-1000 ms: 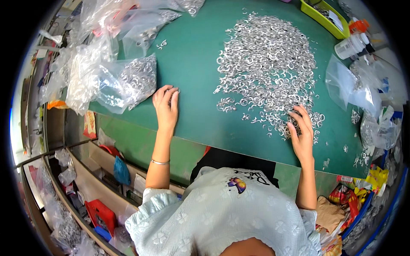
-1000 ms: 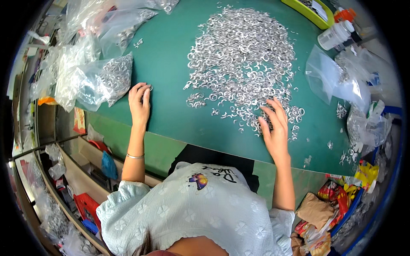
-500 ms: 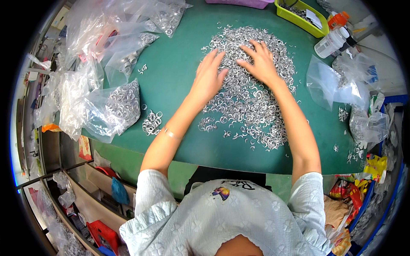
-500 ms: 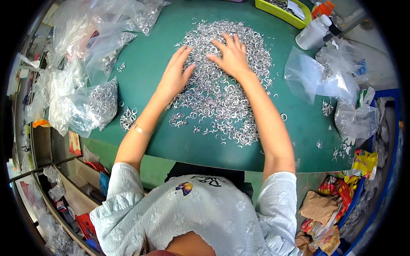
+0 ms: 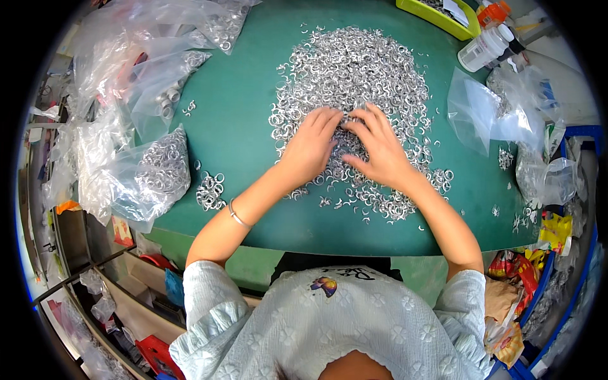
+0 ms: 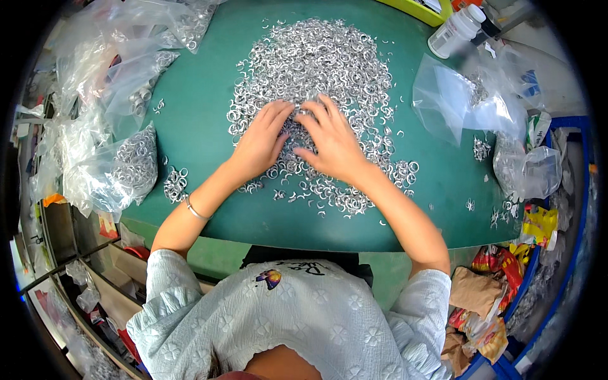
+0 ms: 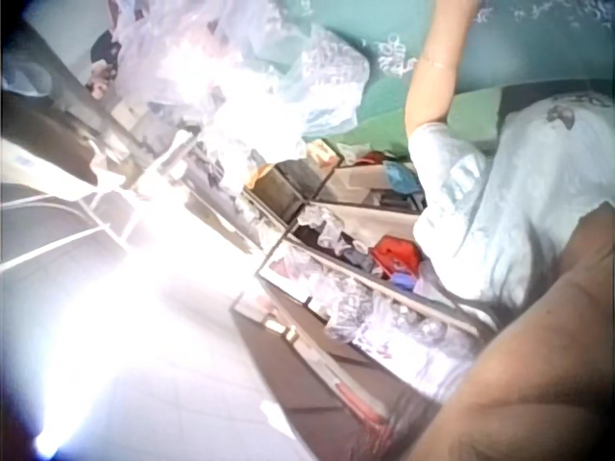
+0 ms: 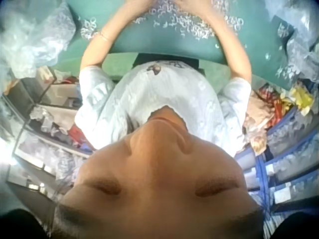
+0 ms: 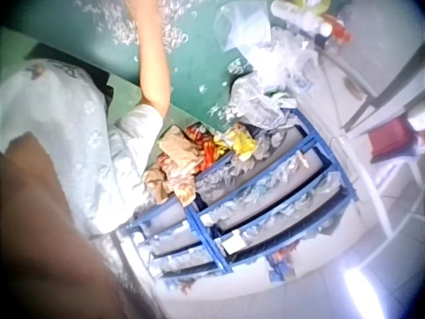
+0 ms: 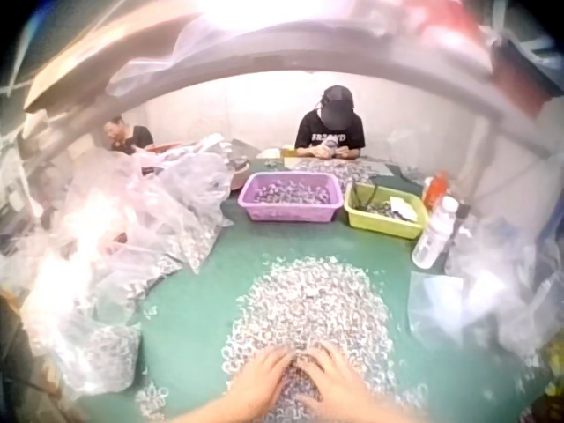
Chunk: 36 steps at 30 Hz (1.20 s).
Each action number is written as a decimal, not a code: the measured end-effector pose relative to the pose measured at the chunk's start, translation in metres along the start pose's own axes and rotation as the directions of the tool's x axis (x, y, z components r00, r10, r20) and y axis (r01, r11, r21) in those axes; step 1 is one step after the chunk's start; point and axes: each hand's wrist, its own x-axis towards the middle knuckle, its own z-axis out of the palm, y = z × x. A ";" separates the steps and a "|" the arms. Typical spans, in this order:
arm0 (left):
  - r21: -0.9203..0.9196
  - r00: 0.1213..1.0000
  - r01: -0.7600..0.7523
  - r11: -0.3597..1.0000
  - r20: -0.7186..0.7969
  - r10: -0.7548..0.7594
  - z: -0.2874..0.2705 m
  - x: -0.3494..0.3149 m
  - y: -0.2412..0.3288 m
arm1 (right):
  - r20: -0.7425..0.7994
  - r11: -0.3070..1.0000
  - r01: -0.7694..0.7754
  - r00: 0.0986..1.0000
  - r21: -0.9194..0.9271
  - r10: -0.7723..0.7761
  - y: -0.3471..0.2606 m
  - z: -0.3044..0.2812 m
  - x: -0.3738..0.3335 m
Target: The person sorts small crescent-shaped metal parts on a green workbench by hand, picking them up from a pile and moving them into a plastic bag or smaller groups.
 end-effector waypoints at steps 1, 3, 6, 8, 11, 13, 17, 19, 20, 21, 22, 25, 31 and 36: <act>-0.004 1.000 -0.025 1.000 0.012 0.025 -0.003 -0.004 0.005 | 0.043 1.000 -0.004 0.999 0.030 0.003 -0.004 -0.004 -0.008; -0.131 0.999 0.042 0.990 0.040 -0.037 -0.010 -0.011 0.010 | 0.127 0.996 -0.011 0.992 0.094 -0.001 -0.008 -0.013 -0.021; -0.161 0.996 0.079 0.984 -0.027 -0.084 -0.014 -0.003 0.001 | -0.020 0.978 -0.027 0.999 0.205 0.032 0.007 -0.025 -0.011; 0.006 0.977 0.112 0.994 -0.184 -0.109 -0.013 0.029 -0.007 | -0.186 0.982 -0.086 0.975 0.171 0.118 0.020 -0.028 0.012; 0.227 0.960 0.231 0.946 -0.210 -0.185 0.024 0.061 -0.040 | -0.216 0.971 -0.177 0.966 -0.159 0.141 0.059 0.005 0.041; 0.401 0.967 0.254 0.880 -0.084 -0.241 0.025 0.058 -0.026 | -0.138 0.949 -0.164 0.982 -0.270 0.131 0.049 0.018 0.039; 0.145 0.995 0.085 0.986 -0.065 -0.076 0.017 0.039 -0.026 | -0.068 0.996 -0.081 0.995 -0.046 0.078 0.026 0.015 0.021; 0.040 0.996 0.037 0.998 -0.085 -0.034 0.016 0.032 -0.019 | -0.091 0.999 -0.050 0.995 0.004 0.050 0.017 0.010 0.013; 0.003 0.997 0.021 1.000 -0.072 -0.021 0.014 0.027 -0.016 | -0.076 0.999 -0.046 0.996 0.024 0.048 0.015 0.008 0.008; -0.031 0.998 0.007 0.999 -0.062 -0.009 0.008 0.023 -0.009 | -0.063 0.998 -0.038 0.997 0.045 0.041 0.011 0.004 0.003; -0.092 1.000 0.024 0.995 -0.012 -0.025 0.003 0.019 -0.002 | -0.012 0.994 -0.047 0.999 0.096 0.049 0.003 -0.002 -0.003; 0.006 0.999 -0.042 0.999 0.000 0.042 -0.003 -0.001 0.012 | 0.003 0.994 -0.023 1.000 0.107 0.023 -0.010 -0.005 -0.021; -0.093 0.984 0.021 0.995 0.177 -0.004 -0.020 -0.027 0.030 | 0.043 0.972 -0.013 0.999 0.234 0.003 -0.013 -0.015 -0.042; -0.026 0.998 0.057 0.998 -0.026 -0.057 -0.018 0.001 0.031 | -0.123 0.991 -0.067 0.989 0.117 0.082 0.011 -0.018 -0.012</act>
